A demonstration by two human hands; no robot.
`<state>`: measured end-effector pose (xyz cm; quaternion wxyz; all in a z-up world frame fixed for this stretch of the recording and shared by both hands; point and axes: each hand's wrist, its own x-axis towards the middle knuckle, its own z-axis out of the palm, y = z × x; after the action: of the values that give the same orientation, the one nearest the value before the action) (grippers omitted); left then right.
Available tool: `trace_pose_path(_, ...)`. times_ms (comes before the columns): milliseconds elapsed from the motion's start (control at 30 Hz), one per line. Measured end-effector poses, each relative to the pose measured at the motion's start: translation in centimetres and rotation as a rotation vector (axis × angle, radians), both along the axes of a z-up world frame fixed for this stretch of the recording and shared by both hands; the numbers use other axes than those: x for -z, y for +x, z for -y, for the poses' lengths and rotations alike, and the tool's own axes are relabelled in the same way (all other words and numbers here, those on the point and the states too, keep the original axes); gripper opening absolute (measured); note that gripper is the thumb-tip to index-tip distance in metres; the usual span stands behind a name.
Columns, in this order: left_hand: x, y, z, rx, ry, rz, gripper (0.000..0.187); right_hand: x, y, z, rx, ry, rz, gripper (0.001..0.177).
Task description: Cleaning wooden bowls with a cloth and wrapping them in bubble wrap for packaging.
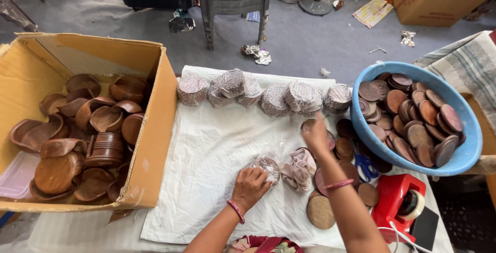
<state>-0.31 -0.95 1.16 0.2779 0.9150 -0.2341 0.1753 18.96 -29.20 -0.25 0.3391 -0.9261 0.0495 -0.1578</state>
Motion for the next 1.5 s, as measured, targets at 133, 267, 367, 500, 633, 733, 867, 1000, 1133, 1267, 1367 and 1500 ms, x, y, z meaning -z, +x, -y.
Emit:
trace_pose_path(133,0.1,-0.2,0.1,-0.013,0.003,0.019,0.026,-4.8,-6.0,-8.7,-0.037,0.369,-0.720,0.102)
trace_pose_path(267,0.1,0.0,0.2,-0.021,0.005,0.059,0.024,2.9,-6.4,-9.7,0.036,0.624,-0.770,0.099)
trace_pose_path(367,0.3,-0.1,0.1,-0.032,0.009,0.087,0.024,4.9,-7.2,-9.3,-0.253,0.926,-0.678,0.044)
trace_pose_path(500,0.6,0.2,0.2,-0.032,0.008,0.093,0.023,0.7,-10.7,-9.7,-0.439,0.033,-0.259,0.018)
trace_pose_path(633,0.7,0.0,0.4,-0.043,0.013,0.076,0.019,-1.0,-14.3,-9.8,-0.617,-0.064,0.059,0.037)
trace_pose_path(733,0.9,-0.1,0.4,-0.055,-0.001,0.073,0.018,-1.1,-15.5,-9.9,-0.584,-0.088,0.105,0.036)
trace_pose_path(867,1.1,-0.1,0.8,-0.089,-0.103,0.022,0.016,-1.3,-16.4,-9.5,-0.595,-0.215,0.084,0.031)
trace_pose_path(1000,1.1,0.2,1.5,-0.155,-0.240,-0.113,0.011,-4.2,-17.0,-10.3,-0.631,-0.303,-0.007,0.029)
trace_pose_path(1133,1.9,0.9,1.8,-0.217,-0.356,-0.290,0.009,-5.4,-17.1,-10.4,-0.590,-0.161,-0.081,0.026)
trace_pose_path(1267,2.0,2.3,1.8,-0.241,-0.305,-0.452,0.011,-4.1,-16.7,-9.7,-0.612,-0.085,-0.148,0.031)
trace_pose_path(1367,0.0,2.8,2.1,-0.286,-0.244,-0.544,0.022,-3.2,-16.1,-10.0,-0.567,-0.177,-0.168,0.024)
trace_pose_path(1500,-2.2,2.4,2.0,-0.323,-0.244,-0.592,0.044,-3.8,-15.8,-10.4,-0.528,-0.125,-0.164,0.017)
